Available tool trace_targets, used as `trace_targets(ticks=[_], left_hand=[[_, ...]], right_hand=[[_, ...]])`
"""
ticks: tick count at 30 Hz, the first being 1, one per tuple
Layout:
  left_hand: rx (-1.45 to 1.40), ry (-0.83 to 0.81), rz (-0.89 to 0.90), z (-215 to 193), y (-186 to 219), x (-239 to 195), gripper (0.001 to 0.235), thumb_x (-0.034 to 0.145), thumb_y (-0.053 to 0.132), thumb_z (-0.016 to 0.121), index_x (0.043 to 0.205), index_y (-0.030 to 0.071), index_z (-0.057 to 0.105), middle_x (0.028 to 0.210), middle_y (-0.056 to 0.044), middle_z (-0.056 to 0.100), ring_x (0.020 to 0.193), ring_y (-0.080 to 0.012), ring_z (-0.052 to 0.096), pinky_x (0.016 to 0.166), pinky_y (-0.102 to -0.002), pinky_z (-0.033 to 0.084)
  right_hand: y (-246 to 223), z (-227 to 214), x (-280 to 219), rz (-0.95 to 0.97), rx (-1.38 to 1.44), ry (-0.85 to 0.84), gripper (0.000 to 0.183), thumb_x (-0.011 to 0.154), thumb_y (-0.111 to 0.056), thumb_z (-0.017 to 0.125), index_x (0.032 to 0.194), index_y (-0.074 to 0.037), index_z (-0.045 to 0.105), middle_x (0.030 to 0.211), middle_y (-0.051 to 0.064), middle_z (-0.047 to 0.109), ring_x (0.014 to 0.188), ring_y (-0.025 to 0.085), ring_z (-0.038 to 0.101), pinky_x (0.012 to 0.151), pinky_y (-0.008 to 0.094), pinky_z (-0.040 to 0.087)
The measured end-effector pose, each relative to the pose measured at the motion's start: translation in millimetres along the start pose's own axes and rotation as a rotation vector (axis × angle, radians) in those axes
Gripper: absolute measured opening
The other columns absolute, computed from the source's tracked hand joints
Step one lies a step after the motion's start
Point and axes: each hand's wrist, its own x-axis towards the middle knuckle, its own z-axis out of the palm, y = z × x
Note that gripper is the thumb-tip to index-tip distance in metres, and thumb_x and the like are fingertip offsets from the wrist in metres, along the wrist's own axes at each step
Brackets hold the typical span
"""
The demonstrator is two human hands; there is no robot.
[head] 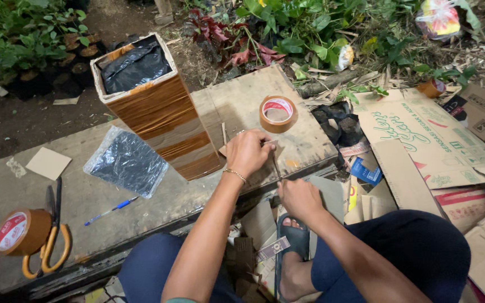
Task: The person assembles small cardboard boxes by cutting cardboard pieces with a knife, folding them into box shapes, and sealing them with brown packing tape. The person handles cardboard, a knife, and tape, and places the finished boxes on a wooden workbench.
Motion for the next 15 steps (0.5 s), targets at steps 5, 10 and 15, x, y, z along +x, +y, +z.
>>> trace_targets(ticks=[5,10,15], left_hand=[[0.038,-0.04,-0.005,-16,16,-4,0.02,0.082,0.032,0.076,0.097,0.019,0.081,0.087,-0.013,0.076,0.084,-0.0344,0.073,0.077,-0.047,0.057],[0.052,-0.054,-0.056,-26,24,-16,0.019,0.084,0.031,0.075,0.098,0.018,0.08,0.086,-0.015,0.075,0.084,-0.0364,0.072,0.074,-0.05,0.056],[-0.084,0.014,0.115,-20,10,-34,0.016,0.084,0.021,0.075,0.094,0.009,0.076,0.097,-0.013,0.075,0.091,-0.0354,0.071,0.078,-0.046,0.056]], right_hand=[[-7,-21,-8,0.007,-0.024,0.013,0.039,0.099,-0.036,0.052,0.081,-0.008,0.073,0.07,0.026,0.069,0.065,0.047,0.07,0.063,0.058,0.057],[-4,-33,-24,0.015,-0.05,0.013,0.038,0.097,-0.037,0.053,0.082,-0.008,0.072,0.067,0.024,0.07,0.063,0.044,0.07,0.061,0.055,0.058],[-8,-22,-30,-0.065,-0.05,-0.003,0.034,0.097,-0.033,0.053,0.081,-0.007,0.071,0.067,0.023,0.069,0.06,0.043,0.07,0.059,0.054,0.058]])
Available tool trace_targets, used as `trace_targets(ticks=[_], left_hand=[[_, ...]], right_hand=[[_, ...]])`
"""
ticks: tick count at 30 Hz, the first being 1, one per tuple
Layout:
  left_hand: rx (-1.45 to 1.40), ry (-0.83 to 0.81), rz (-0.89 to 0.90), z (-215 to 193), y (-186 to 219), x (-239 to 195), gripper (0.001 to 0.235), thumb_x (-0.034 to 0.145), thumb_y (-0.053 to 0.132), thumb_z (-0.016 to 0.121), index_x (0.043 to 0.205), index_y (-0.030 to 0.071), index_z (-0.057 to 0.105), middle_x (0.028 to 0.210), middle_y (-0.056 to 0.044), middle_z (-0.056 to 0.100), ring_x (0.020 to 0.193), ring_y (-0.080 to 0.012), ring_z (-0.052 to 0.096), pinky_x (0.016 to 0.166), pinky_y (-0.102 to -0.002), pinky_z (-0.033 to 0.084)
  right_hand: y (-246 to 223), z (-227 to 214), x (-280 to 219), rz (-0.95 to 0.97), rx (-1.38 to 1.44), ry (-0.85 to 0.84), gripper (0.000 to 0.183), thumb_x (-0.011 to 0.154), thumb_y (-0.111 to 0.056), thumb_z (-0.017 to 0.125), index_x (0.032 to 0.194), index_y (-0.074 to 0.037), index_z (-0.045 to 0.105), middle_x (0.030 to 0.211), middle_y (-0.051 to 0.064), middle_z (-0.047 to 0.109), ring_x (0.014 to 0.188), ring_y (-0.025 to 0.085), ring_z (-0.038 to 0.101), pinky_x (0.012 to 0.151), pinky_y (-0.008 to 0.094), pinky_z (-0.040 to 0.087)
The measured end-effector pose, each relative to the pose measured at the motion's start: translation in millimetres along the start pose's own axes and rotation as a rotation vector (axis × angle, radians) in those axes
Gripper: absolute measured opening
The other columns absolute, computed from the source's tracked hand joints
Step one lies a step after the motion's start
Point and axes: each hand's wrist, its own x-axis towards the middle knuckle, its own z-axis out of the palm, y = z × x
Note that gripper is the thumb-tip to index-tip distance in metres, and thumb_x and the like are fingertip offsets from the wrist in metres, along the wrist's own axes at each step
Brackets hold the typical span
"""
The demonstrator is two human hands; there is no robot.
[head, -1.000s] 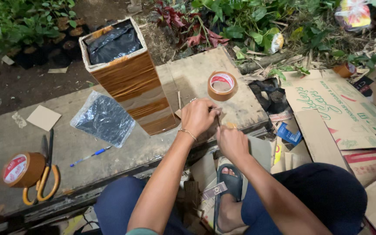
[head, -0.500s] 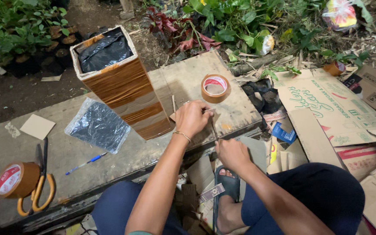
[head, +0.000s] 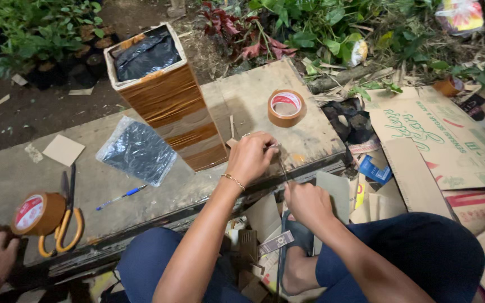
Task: The person assembles small cardboard boxes by cutting cardboard pieces with a knife, folding them into box shapes, and sealing them with brown packing tape. The person handles cardboard, a knife, and tape, and places the finished boxes on a wooden workbench.
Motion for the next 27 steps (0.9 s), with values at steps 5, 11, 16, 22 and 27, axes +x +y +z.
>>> trace_targets(ticks=[5,11,16,22,27], left_hand=[[-0.013,0.061,0.086,12,-17,4,0.01,0.085,0.015,0.074,0.093,0.008,0.076,0.094,-0.013,0.074,0.093,-0.0349,0.069,0.079,-0.044,0.054],[-0.109,0.178,0.276,25,-18,5,0.011,0.085,0.007,0.075,0.095,0.005,0.073,0.094,-0.012,0.071,0.091,-0.0343,0.069,0.083,-0.042,0.055],[-0.181,0.235,0.373,17,-7,8,0.012,0.085,0.006,0.073,0.097,0.005,0.071,0.098,-0.011,0.072,0.092,-0.0324,0.071,0.083,-0.041,0.057],[-0.025,-0.05,0.086,-5,-10,10,0.014,0.085,0.015,0.075,0.097,0.009,0.076,0.098,-0.013,0.074,0.092,-0.0351,0.071,0.079,-0.044,0.057],[0.055,-0.088,0.034,2,-18,1,0.017,0.085,0.018,0.075,0.097,0.007,0.075,0.101,-0.015,0.074,0.095,-0.0359,0.07,0.083,-0.045,0.056]], right_hand=[[-5,10,9,0.08,0.077,-0.038,0.037,0.101,-0.034,0.05,0.082,-0.008,0.069,0.064,0.022,0.07,0.059,0.042,0.071,0.06,0.053,0.058],[2,10,13,0.097,0.008,0.155,0.035,0.099,-0.033,0.054,0.082,-0.007,0.067,0.067,0.023,0.069,0.06,0.043,0.07,0.056,0.056,0.056],[4,-6,11,0.117,0.007,0.149,0.037,0.1,-0.036,0.052,0.084,-0.006,0.067,0.068,0.022,0.07,0.062,0.043,0.07,0.057,0.057,0.056],[-20,-18,4,0.074,0.15,0.014,0.039,0.101,-0.037,0.049,0.085,-0.007,0.069,0.068,0.025,0.069,0.065,0.047,0.069,0.064,0.059,0.056],[-25,-13,-3,0.041,0.079,-0.032,0.036,0.098,-0.036,0.051,0.088,-0.008,0.07,0.068,0.025,0.07,0.064,0.046,0.07,0.061,0.06,0.056]])
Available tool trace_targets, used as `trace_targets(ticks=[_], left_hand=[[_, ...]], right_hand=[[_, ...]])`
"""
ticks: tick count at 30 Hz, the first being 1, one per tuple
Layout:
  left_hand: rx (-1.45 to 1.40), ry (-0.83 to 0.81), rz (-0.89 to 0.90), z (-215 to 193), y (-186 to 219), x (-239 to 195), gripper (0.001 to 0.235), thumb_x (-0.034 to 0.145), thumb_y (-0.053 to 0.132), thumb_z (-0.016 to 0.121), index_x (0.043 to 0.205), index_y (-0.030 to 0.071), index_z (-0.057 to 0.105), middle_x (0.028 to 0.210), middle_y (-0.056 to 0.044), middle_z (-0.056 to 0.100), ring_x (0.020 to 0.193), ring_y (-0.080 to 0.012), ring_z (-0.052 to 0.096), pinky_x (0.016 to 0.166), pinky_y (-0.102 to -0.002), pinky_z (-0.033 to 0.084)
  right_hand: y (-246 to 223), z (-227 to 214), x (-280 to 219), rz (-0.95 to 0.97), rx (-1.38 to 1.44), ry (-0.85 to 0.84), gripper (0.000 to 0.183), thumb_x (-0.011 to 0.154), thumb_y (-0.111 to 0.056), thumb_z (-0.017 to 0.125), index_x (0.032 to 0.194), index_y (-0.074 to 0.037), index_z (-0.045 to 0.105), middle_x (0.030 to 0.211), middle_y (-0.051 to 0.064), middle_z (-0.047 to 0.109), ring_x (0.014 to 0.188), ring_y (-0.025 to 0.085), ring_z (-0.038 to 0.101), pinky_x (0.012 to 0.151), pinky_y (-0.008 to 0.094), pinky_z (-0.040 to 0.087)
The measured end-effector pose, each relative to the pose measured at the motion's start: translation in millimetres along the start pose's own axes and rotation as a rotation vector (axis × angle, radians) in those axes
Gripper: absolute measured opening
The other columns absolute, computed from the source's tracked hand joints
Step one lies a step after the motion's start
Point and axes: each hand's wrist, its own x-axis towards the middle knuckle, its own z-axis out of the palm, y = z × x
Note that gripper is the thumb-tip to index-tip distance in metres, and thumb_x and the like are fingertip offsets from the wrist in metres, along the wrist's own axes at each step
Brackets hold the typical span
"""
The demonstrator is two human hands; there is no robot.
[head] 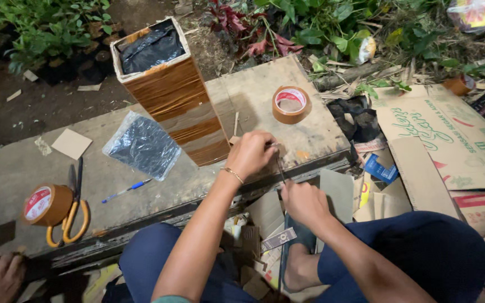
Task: The person assembles small cardboard boxes by cutting cardboard pieces with a knife, folding them into box shapes, and sealing them with brown packing tape. The person handles cardboard, a knife, and tape, and places the finished boxes on a wooden workbench.
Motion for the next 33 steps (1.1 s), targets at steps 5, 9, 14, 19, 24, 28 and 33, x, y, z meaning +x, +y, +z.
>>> trace_targets(ticks=[5,9,14,19,24,28,33], left_hand=[[-0.034,0.035,0.059,13,5,0,0.017,0.084,0.018,0.074,0.096,0.006,0.075,0.102,-0.015,0.073,0.096,-0.0376,0.068,0.084,-0.045,0.055],[-0.048,0.008,0.06,17,11,6,0.015,0.086,0.018,0.073,0.096,0.007,0.076,0.101,-0.015,0.074,0.095,-0.0367,0.069,0.084,-0.045,0.055],[0.042,-0.064,0.027,17,15,11,0.015,0.085,0.02,0.073,0.093,0.008,0.077,0.101,-0.015,0.074,0.094,-0.0368,0.069,0.085,-0.046,0.054],[0.046,-0.056,-0.002,20,9,14,0.015,0.086,0.021,0.072,0.096,0.011,0.078,0.097,-0.015,0.074,0.091,-0.0375,0.07,0.08,-0.048,0.055],[0.08,-0.075,0.019,19,4,22,0.015,0.087,0.023,0.071,0.096,0.012,0.078,0.092,-0.015,0.074,0.088,-0.0376,0.07,0.077,-0.049,0.055],[0.081,-0.087,0.029,19,4,23,0.016,0.086,0.024,0.072,0.096,0.012,0.077,0.094,-0.015,0.074,0.087,-0.0377,0.07,0.076,-0.049,0.055],[0.112,-0.098,0.03,20,5,15,0.014,0.087,0.024,0.072,0.091,0.012,0.076,0.094,-0.013,0.074,0.088,-0.0367,0.071,0.076,-0.049,0.055]], right_hand=[[9,9,-3,-0.016,-0.07,0.086,0.037,0.1,-0.036,0.05,0.085,-0.008,0.069,0.064,0.021,0.07,0.057,0.041,0.07,0.054,0.054,0.057],[20,12,-1,0.053,-0.027,0.004,0.039,0.102,-0.037,0.048,0.085,-0.01,0.069,0.057,0.015,0.07,0.053,0.037,0.07,0.054,0.049,0.057],[29,16,-1,0.021,-0.051,0.052,0.036,0.103,-0.036,0.049,0.088,-0.009,0.067,0.055,0.014,0.069,0.052,0.036,0.07,0.051,0.049,0.057],[27,22,-1,-0.048,-0.095,0.157,0.03,0.098,-0.03,0.054,0.084,-0.007,0.065,0.062,0.017,0.07,0.053,0.038,0.069,0.048,0.052,0.056],[27,20,20,-0.026,-0.137,0.185,0.029,0.097,-0.03,0.055,0.082,-0.008,0.065,0.065,0.02,0.07,0.056,0.04,0.07,0.051,0.053,0.056],[27,23,40,0.004,-0.158,0.146,0.03,0.101,-0.031,0.054,0.085,-0.008,0.066,0.066,0.022,0.07,0.058,0.039,0.071,0.052,0.052,0.057],[23,30,62,0.0,-0.163,0.277,0.025,0.099,-0.027,0.056,0.088,-0.007,0.068,0.067,0.021,0.07,0.058,0.04,0.071,0.054,0.053,0.057]])
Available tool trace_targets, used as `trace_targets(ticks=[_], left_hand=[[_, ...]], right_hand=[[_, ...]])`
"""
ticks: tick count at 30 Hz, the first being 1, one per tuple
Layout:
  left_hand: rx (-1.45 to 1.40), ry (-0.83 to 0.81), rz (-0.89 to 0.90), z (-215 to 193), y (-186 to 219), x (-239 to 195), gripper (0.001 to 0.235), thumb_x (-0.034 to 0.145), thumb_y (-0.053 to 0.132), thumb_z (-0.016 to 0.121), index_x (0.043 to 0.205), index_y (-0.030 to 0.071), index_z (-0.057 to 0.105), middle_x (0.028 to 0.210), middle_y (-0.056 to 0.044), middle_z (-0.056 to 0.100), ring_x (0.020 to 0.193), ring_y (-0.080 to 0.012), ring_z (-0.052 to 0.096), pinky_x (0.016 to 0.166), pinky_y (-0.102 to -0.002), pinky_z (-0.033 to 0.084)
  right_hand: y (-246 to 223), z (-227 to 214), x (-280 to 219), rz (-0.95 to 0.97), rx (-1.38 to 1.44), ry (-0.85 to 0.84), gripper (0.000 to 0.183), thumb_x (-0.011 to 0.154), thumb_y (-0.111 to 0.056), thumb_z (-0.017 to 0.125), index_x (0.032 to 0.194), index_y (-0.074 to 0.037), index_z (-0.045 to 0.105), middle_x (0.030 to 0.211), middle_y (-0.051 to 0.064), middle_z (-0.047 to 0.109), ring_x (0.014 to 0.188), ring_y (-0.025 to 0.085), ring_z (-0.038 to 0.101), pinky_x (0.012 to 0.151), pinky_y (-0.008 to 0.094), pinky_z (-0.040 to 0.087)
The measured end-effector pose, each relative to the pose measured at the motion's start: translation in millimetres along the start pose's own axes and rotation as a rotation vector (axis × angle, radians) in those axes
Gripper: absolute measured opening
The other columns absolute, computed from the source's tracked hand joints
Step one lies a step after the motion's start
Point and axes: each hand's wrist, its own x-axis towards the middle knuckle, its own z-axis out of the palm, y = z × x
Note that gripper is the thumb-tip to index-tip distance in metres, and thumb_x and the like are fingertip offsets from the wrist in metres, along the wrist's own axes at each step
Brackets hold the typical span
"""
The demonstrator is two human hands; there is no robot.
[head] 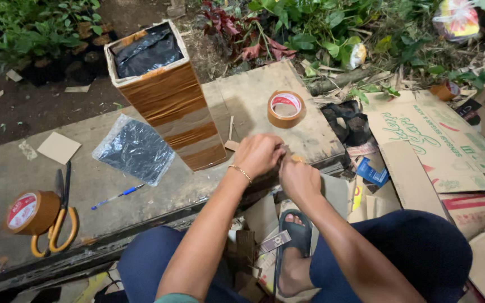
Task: The person assembles small cardboard boxes by cutting cardboard pieces with a knife, folding them into box shapes, and sealing them with brown packing tape. The person handles cardboard, a knife, and tape, and places the finished boxes on a wooden workbench.
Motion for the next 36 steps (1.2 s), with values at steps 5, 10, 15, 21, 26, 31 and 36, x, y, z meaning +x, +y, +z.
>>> trace_targets(ticks=[5,10,15,21,26,31,36], left_hand=[[0.01,0.083,0.034,5,-2,0,0.015,0.082,0.024,0.074,0.087,0.009,0.071,0.096,-0.011,0.073,0.085,-0.0373,0.069,0.072,-0.049,0.055],[0.063,0.131,0.073,13,-5,-3,0.016,0.081,0.022,0.075,0.087,0.009,0.069,0.096,-0.011,0.073,0.089,-0.0352,0.07,0.072,-0.048,0.055],[0.055,0.13,0.095,10,-8,0,0.017,0.079,0.022,0.076,0.087,0.009,0.07,0.095,-0.011,0.073,0.088,-0.0351,0.07,0.071,-0.049,0.055],[0.039,0.085,0.032,7,-7,3,0.016,0.081,0.024,0.077,0.089,0.011,0.072,0.092,-0.012,0.074,0.086,-0.0364,0.07,0.069,-0.049,0.055],[-0.011,0.119,-0.029,-3,-7,5,0.014,0.083,0.024,0.076,0.091,0.013,0.075,0.089,-0.014,0.075,0.083,-0.038,0.071,0.071,-0.05,0.056],[-0.121,0.158,-0.19,-27,-8,0,0.024,0.082,0.024,0.073,0.104,0.014,0.074,0.09,-0.017,0.075,0.085,-0.0394,0.071,0.074,-0.051,0.056],[-0.167,0.194,-0.237,-51,3,-9,0.021,0.096,0.025,0.064,0.098,0.01,0.078,0.086,-0.023,0.071,0.083,-0.0424,0.07,0.077,-0.051,0.057]], right_hand=[[0,9,6,0.031,0.014,-0.061,0.026,0.097,-0.028,0.055,0.086,-0.008,0.068,0.068,0.022,0.07,0.061,0.041,0.071,0.057,0.054,0.057],[6,11,-11,-0.022,-0.007,-0.114,0.03,0.099,-0.03,0.054,0.087,-0.006,0.067,0.069,0.024,0.07,0.062,0.042,0.071,0.059,0.056,0.058],[11,2,-25,-0.038,0.042,-0.183,0.032,0.097,-0.031,0.055,0.085,-0.007,0.071,0.071,0.025,0.07,0.065,0.045,0.071,0.062,0.055,0.058],[16,-14,-32,0.021,0.058,-0.386,0.029,0.091,-0.031,0.056,0.088,-0.009,0.075,0.084,0.026,0.072,0.078,0.046,0.072,0.074,0.056,0.058],[34,-39,-27,0.071,0.055,-0.574,0.035,0.091,-0.038,0.056,0.091,-0.009,0.076,0.093,0.024,0.073,0.09,0.044,0.071,0.087,0.054,0.056],[53,-65,-1,0.103,0.229,-0.409,0.049,0.099,-0.047,0.054,0.086,-0.005,0.077,0.09,0.023,0.073,0.091,0.043,0.07,0.086,0.054,0.055],[26,-63,20,0.28,0.2,-0.094,0.052,0.095,-0.049,0.059,0.122,-0.006,0.07,0.109,0.026,0.07,0.101,0.044,0.067,0.085,0.053,0.052]])
